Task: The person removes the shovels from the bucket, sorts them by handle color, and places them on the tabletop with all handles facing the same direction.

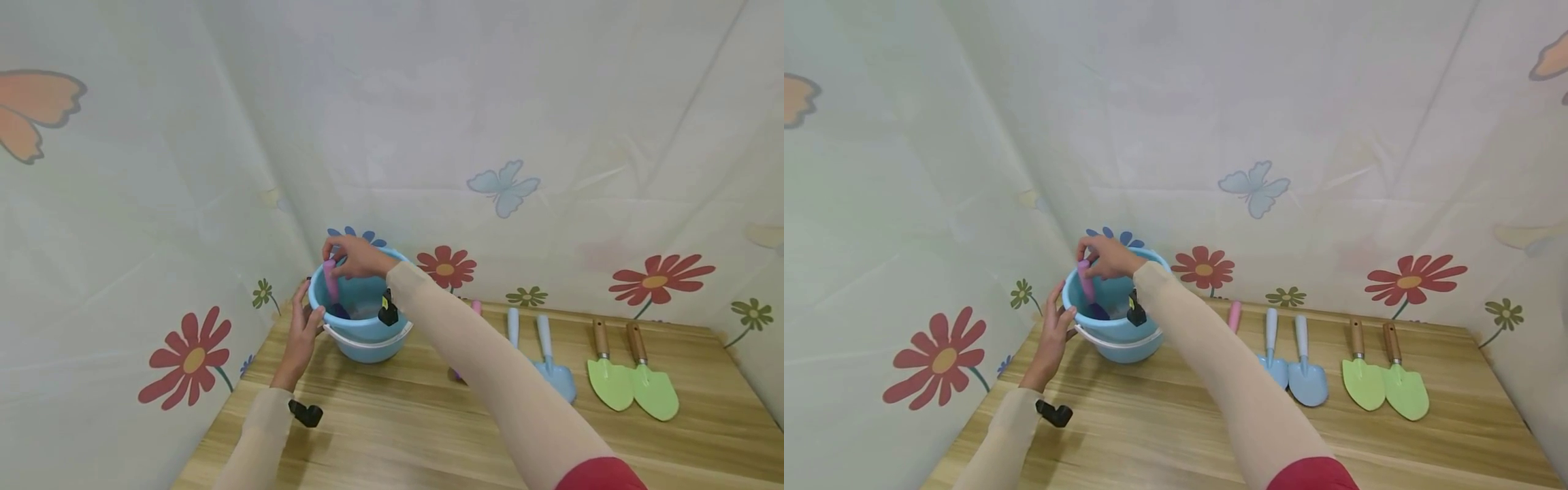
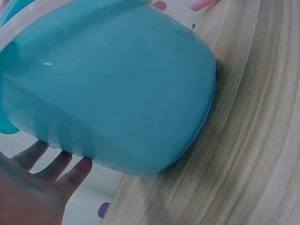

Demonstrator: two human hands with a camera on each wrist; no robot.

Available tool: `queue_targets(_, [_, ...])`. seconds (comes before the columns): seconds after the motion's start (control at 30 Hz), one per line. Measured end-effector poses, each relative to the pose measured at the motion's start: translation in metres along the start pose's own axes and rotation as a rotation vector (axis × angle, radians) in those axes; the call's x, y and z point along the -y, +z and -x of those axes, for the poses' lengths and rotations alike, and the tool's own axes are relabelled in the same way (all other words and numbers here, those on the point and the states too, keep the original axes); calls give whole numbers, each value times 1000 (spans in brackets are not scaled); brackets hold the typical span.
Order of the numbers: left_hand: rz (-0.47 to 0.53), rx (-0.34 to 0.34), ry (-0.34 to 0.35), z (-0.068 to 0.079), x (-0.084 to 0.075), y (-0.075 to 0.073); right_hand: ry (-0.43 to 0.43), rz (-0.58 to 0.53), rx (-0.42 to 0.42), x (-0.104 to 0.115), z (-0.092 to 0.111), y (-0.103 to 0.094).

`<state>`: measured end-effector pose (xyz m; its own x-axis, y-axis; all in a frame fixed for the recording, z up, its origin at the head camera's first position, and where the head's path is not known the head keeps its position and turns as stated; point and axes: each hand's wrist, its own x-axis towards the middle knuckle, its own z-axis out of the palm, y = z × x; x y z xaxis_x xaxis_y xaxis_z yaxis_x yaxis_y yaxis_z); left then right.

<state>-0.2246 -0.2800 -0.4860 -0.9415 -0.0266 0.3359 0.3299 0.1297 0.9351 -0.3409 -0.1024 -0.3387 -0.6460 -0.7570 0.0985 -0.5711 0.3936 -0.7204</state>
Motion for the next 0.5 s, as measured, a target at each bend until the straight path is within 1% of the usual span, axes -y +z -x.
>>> queue_targets(0.1, [-3, -6, -1, -1, 0, 1, 2, -4, -17, 4, 3, -8])
queue_targets(0.2, [-1, -12, 4, -2, 0, 1, 6, -15, -53, 7, 6, -15])
queue_targets(0.3, [-2, -14, 6, -3, 0, 1, -10, -24, -90, 7, 8, -20])
queue_targets(0.5, [-2, -12, -16, -3, 0, 0, -38, -25, -129, 6, 12, -29])
